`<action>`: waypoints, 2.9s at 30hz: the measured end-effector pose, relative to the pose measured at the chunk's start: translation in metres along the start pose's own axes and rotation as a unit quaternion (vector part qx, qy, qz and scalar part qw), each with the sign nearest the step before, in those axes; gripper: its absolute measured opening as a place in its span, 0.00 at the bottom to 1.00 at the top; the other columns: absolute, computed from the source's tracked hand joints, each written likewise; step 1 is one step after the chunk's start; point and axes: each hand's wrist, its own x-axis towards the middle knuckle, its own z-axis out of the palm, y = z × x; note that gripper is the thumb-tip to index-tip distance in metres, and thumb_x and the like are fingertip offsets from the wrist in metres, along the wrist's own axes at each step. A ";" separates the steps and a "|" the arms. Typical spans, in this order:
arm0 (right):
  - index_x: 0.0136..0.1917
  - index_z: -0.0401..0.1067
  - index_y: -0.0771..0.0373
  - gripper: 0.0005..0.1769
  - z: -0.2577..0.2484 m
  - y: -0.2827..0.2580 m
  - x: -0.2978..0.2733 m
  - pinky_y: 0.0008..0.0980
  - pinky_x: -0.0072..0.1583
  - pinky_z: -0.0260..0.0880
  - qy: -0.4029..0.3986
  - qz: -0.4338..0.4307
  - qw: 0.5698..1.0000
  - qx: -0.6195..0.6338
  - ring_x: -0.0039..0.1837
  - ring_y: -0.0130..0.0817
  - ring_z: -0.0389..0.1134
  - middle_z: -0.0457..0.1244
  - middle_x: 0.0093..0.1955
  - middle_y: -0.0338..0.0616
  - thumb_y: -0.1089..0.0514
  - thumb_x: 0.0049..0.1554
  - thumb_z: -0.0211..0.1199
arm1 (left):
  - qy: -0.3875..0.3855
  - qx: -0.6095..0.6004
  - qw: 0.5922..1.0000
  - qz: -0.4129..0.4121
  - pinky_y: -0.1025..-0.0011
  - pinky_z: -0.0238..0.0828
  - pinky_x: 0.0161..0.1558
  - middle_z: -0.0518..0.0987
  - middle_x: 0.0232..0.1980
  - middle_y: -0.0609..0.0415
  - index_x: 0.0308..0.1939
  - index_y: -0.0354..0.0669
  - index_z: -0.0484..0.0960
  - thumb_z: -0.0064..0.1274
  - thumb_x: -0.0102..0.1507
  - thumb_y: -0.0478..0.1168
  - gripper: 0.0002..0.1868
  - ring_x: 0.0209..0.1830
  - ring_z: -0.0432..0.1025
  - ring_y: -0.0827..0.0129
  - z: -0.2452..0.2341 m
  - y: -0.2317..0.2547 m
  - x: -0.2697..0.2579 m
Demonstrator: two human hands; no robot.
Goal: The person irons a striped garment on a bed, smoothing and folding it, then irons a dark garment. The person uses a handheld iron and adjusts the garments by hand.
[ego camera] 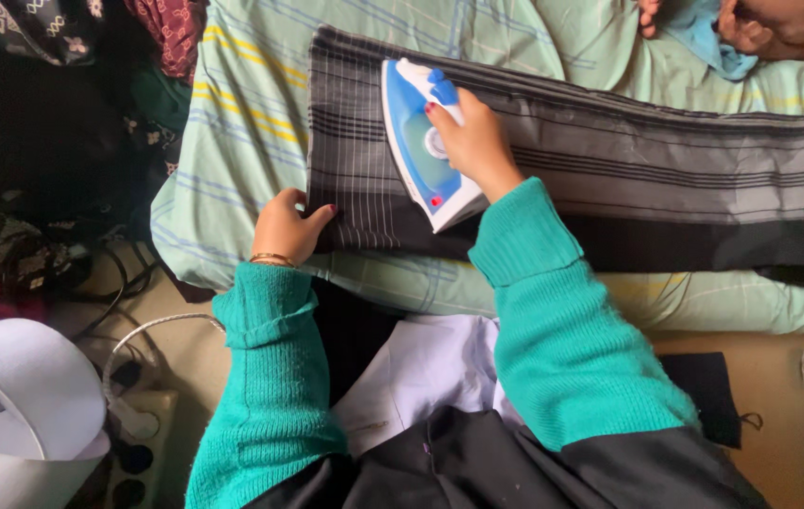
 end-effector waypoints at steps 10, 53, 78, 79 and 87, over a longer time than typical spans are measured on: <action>0.62 0.74 0.57 0.25 0.051 -0.035 0.028 0.42 0.54 0.72 -0.012 -0.091 0.996 -0.017 0.54 0.50 0.74 0.73 0.51 0.51 0.41 0.58 0.66 | -0.160 -0.200 0.966 0.042 0.69 0.74 0.39 0.85 0.39 0.48 0.49 0.30 0.83 0.64 0.59 0.40 0.19 0.35 0.75 0.72 -0.008 0.008 -0.016; 0.58 0.77 0.60 0.20 -0.219 0.229 -0.097 0.41 0.45 0.70 0.164 0.106 0.977 -0.089 0.43 0.45 0.72 0.70 0.43 0.52 0.46 0.60 0.69 | 0.105 0.043 0.989 0.090 0.52 0.71 0.39 0.81 0.36 0.36 0.40 0.35 0.82 0.60 0.65 0.47 0.16 0.37 0.76 0.39 0.026 0.011 0.012; 0.49 0.73 0.65 0.11 -0.189 0.185 -0.145 0.27 0.33 0.60 0.101 0.119 0.976 0.155 0.30 0.22 0.61 0.62 0.31 0.35 0.54 0.62 0.65 | -0.093 -0.198 0.962 -0.166 0.76 0.63 0.54 0.81 0.52 0.61 0.55 0.39 0.81 0.55 0.70 0.57 0.24 0.50 0.72 0.78 -0.167 -0.145 0.146; 0.49 0.73 0.66 0.11 -0.185 0.179 -0.143 0.28 0.33 0.60 0.094 0.117 0.978 0.146 0.30 0.22 0.61 0.62 0.30 0.36 0.55 0.62 0.65 | -0.105 -0.218 0.962 -0.129 0.81 0.62 0.57 0.82 0.56 0.67 0.57 0.44 0.82 0.55 0.69 0.55 0.21 0.54 0.73 0.83 -0.163 -0.145 0.160; 0.65 0.73 0.66 0.25 -0.165 0.122 -0.127 0.33 0.46 0.70 0.016 -0.007 1.000 0.021 0.44 0.31 0.70 0.71 0.46 0.45 0.57 0.56 0.69 | 0.034 -0.236 0.970 0.054 0.74 0.64 0.40 0.82 0.45 0.57 0.55 0.37 0.79 0.56 0.76 0.38 0.08 0.38 0.70 0.74 -0.185 -0.139 0.167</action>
